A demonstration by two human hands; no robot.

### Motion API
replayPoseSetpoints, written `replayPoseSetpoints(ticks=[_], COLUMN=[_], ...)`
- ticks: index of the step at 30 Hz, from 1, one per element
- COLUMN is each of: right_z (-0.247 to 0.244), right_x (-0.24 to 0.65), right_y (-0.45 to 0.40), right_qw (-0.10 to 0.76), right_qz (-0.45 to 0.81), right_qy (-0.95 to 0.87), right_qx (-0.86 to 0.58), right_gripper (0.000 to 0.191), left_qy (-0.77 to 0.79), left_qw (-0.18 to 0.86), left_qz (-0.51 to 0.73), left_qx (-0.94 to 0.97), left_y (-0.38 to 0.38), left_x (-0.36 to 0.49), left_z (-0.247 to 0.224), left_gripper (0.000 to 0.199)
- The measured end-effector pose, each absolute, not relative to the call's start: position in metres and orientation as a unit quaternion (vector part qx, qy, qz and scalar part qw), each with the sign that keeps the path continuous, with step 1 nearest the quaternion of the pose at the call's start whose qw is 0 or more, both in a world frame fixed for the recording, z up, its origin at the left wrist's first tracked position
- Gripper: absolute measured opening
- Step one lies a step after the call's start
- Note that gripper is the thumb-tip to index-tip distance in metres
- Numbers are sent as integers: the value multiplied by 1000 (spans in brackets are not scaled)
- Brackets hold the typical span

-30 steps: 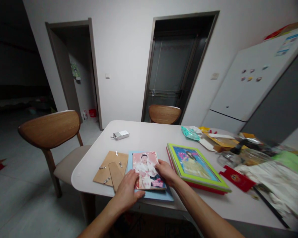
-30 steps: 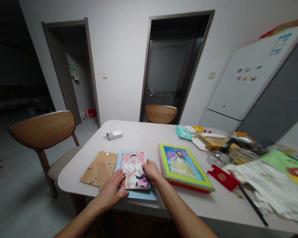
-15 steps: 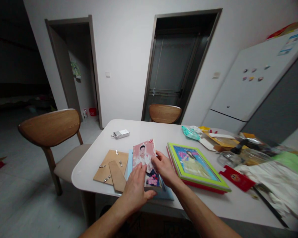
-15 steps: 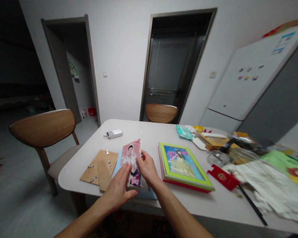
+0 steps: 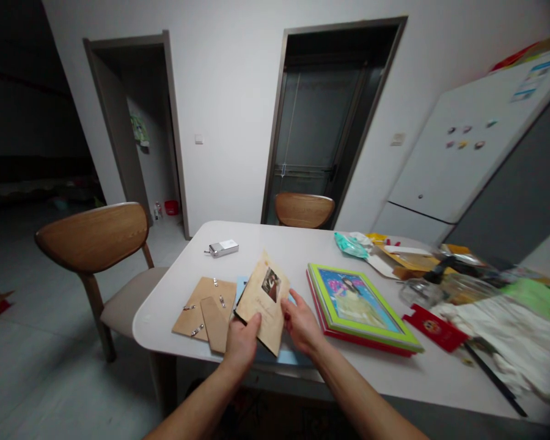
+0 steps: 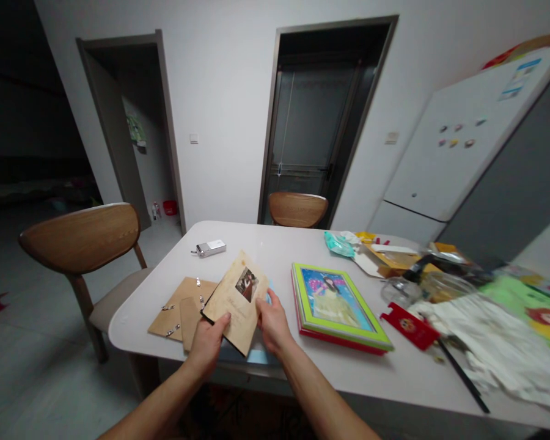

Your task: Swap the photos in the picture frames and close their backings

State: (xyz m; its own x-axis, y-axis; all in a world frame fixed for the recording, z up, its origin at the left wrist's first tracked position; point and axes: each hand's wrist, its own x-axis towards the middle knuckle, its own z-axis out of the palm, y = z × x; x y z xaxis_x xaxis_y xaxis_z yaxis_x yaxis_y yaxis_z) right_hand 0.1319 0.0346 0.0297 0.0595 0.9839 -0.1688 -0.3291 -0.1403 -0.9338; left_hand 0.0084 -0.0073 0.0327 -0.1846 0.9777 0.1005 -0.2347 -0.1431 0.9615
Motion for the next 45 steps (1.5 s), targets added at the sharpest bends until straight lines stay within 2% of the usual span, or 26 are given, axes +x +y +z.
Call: replayPoseSetpoints(ticks=[2, 5, 10, 19, 21, 23, 26, 31, 36, 40, 45], right_z=[30, 26, 13, 13, 16, 17, 13, 8, 15, 16, 19], right_x=[140, 157, 175, 155, 153, 153, 155, 157, 149, 135, 115], right_y=[40, 50, 65, 67, 63, 58, 52, 46, 35, 18, 3], right_qw=[574, 556, 488, 358, 308, 248, 201, 185, 210, 208, 192], right_qz=[569, 517, 348, 200, 144, 72, 2, -15, 1, 41, 59], right_qy=[-354, -395, -495, -648, -685, -714, -735, -755, -767, -826, -830], right_qx=[-471, -517, -629, -642, -644, -651, -647, -629, -606, -522, -520], right_gripper=[54, 55, 53, 36, 32, 28, 22, 21, 27, 30, 25], left_qy=[436, 469, 559, 528, 522, 518, 513, 507, 549, 652, 627], left_qw=[488, 452, 330, 227, 226, 223, 209, 191, 149, 74, 40], left_qz=[621, 607, 469, 344, 331, 319, 298, 283, 294, 229, 200], left_qx=[432, 456, 600, 742, 753, 762, 777, 792, 768, 719, 752], left_y=[-6, -3, -6, -14, -14, -15, -14, -15, -9, -7, -35], left_x=[9, -1, -18, -16, -18, -18, -16, -14, -60, -117, -137], left_z=[28, 23, 14, -4, 0, 5, 10, 12, 15, 4, -15], left_gripper=[39, 53, 45, 50, 45, 33, 18, 16, 43, 54, 62])
